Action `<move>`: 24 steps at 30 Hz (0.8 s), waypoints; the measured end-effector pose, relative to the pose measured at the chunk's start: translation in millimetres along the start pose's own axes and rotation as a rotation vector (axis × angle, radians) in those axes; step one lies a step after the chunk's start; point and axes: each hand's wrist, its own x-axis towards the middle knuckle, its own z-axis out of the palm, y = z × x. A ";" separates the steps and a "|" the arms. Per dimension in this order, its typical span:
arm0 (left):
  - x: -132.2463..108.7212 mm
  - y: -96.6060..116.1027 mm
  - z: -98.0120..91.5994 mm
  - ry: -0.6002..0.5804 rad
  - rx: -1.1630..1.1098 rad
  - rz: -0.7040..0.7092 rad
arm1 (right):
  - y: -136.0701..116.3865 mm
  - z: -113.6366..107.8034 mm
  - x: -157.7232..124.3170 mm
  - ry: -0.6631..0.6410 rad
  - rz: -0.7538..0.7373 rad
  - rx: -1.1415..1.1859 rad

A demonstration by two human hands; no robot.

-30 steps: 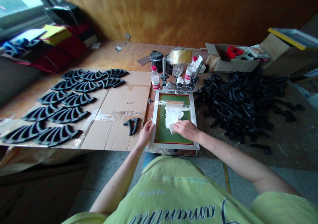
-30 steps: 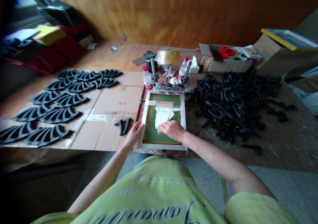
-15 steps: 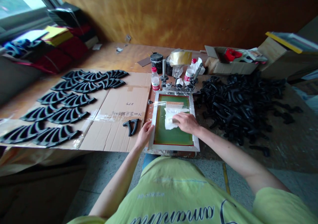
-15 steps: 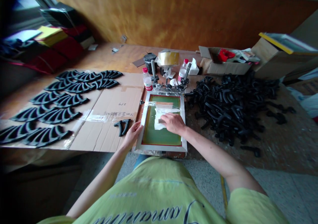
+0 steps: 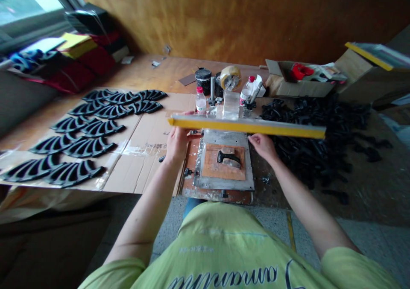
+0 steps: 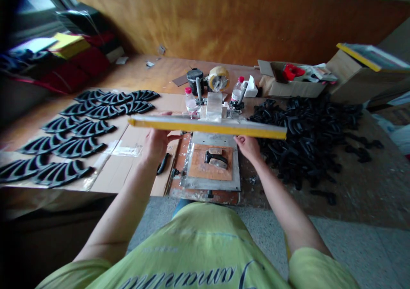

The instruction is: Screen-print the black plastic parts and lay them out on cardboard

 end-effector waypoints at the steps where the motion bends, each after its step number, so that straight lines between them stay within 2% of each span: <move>1: 11.3 5.7 5.0 -0.024 -0.011 0.012 | -5.2 14.6 -14.6 -0.064 -0.057 -0.009; 3: 25.7 11.3 12.7 -0.034 -0.023 0.016 | -20.9 39.8 -37.9 -0.182 -0.138 -0.063; 5: 22.2 5.8 18.2 0.034 -0.028 0.033 | -37.8 53.3 -49.9 -0.291 -0.143 -0.135; 7: -2.1 -12.0 23.2 0.088 -0.019 -0.028 | -53.6 54.4 -53.9 -0.359 -0.052 -0.157; 8: -20.6 -24.4 26.1 0.069 -0.011 -0.122 | -61.8 52.1 -55.3 -0.370 0.004 -0.147; 9: -41.5 -38.0 29.2 0.004 0.003 -0.261 | -70.6 49.2 -57.5 -0.359 0.049 -0.129; 10: -62.9 -51.9 32.4 -0.122 0.019 -0.463 | -80.1 46.4 -60.8 -0.327 0.072 -0.108; 11: -83.0 -64.9 35.3 -0.199 0.010 -0.622 | -89.7 44.5 -65.1 -0.290 0.052 -0.080; 12: -100.2 -76.3 37.3 -0.223 -0.021 -0.704 | -98.3 43.3 -70.1 -0.263 -0.023 -0.043; 13: -113.2 -85.8 37.5 -0.219 -0.052 -0.757 | -104.5 42.7 -74.9 -0.255 -0.137 0.004; 15: -123.9 -99.5 29.1 -0.120 -0.081 -0.743 | -103.3 40.7 -81.8 -0.276 -0.331 0.086; 16: -122.1 -104.7 18.7 -0.061 -0.061 -0.708 | -93.8 38.4 -82.9 -0.283 -0.343 0.093; 17: -116.6 -109.5 3.7 0.006 -0.011 -0.664 | -78.0 34.9 -82.3 -0.274 -0.277 0.060; 19: -99.9 -119.2 -39.2 0.148 0.160 -0.575 | -31.3 26.6 -77.3 -0.232 0.035 -0.107; 21: -83.7 -128.9 -91.4 0.274 0.404 -0.540 | 23.1 21.5 -71.3 -0.270 0.370 -0.316; 22: -77.7 -133.3 -116.8 0.308 0.529 -0.554 | 48.0 21.3 -69.9 -0.318 0.494 -0.370; 24: -70.4 -140.2 -157.9 0.319 0.702 -0.574 | 86.0 25.1 -72.0 -0.395 0.636 -0.373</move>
